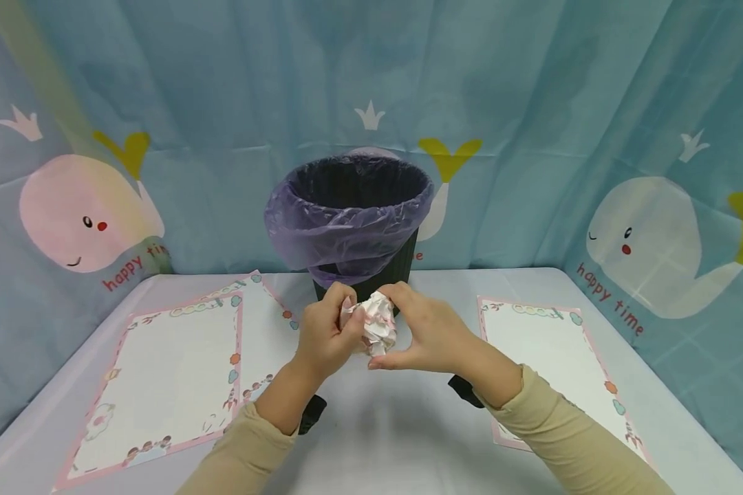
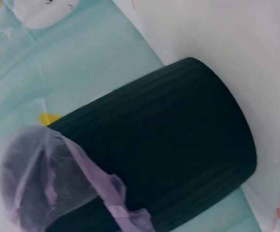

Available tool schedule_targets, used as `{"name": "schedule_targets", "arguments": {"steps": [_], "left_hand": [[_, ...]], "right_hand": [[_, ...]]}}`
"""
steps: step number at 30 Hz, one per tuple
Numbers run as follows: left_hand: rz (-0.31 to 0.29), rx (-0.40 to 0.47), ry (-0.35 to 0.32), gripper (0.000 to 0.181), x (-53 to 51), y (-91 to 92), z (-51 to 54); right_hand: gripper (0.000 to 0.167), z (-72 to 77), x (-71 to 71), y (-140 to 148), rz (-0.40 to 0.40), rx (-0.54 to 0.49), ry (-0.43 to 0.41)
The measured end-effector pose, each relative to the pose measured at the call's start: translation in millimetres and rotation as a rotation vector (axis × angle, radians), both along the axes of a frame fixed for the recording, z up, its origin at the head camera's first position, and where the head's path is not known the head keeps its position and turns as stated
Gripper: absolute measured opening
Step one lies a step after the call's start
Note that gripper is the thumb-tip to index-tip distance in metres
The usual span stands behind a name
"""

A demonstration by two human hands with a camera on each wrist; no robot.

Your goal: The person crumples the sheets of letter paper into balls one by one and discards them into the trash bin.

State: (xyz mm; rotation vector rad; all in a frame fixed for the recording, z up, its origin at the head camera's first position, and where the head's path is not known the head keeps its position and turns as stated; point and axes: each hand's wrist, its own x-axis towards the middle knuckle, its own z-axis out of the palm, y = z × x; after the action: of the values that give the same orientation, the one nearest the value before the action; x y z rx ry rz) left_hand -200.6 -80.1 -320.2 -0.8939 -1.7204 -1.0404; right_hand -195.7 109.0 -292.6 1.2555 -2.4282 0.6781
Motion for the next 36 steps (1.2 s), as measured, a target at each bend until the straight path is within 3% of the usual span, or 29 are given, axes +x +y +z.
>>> {"name": "schedule_targets", "arguments": {"steps": [3,7,9,13,17,23,27,30,32,34,36], "left_hand": [[-0.019,0.04,-0.151,0.01,6.8,5.7,2.2],[-0.043,0.166,-0.297,0.015,13.6,16.3,4.0],[-0.114,0.263,-0.363,0.02,16.8,21.1,5.5],[-0.314,0.5,-0.511,0.023,24.0,29.8,10.3],[-0.419,0.748,-0.648,0.023,29.6,38.3,15.5],[-0.468,1.053,-0.817,0.029,34.3,49.8,23.7],[-0.459,1.178,-0.897,0.031,34.5,54.5,27.6],[-0.453,1.211,-0.917,0.031,33.2,57.3,27.9],[-0.446,1.183,-0.929,0.03,29.4,58.7,25.4],[-0.415,1.062,-0.984,0.026,28.1,55.5,21.5],[-0.346,0.844,-1.061,0.02,27.7,45.3,17.8]], "right_hand": [[0.075,0.8,-3.2,1,0.039,-0.022,0.072],[0.063,-0.6,-5.2,-3,0.093,-0.091,0.069],[0.054,-4.0,-6.0,-6,0.128,-0.161,0.032],[0.043,-14.6,-6.9,-15,0.193,-0.37,0.012],[0.037,-28.0,-8.0,-26,0.238,-0.601,0.074],[0.027,-37.2,-4.2,-44,0.21,-0.838,0.171],[0.025,-37.0,-5.6,-48,0.2,-0.866,0.294],[0.033,-38.5,-11.4,-45,0.199,-0.821,0.415],[0.04,-37.8,-16.7,-37,0.199,-0.753,0.48],[0.042,-33.9,-21.2,-28,0.214,-0.656,0.543],[0.042,-27.1,-25.4,-18,0.248,-0.535,0.586]]}}
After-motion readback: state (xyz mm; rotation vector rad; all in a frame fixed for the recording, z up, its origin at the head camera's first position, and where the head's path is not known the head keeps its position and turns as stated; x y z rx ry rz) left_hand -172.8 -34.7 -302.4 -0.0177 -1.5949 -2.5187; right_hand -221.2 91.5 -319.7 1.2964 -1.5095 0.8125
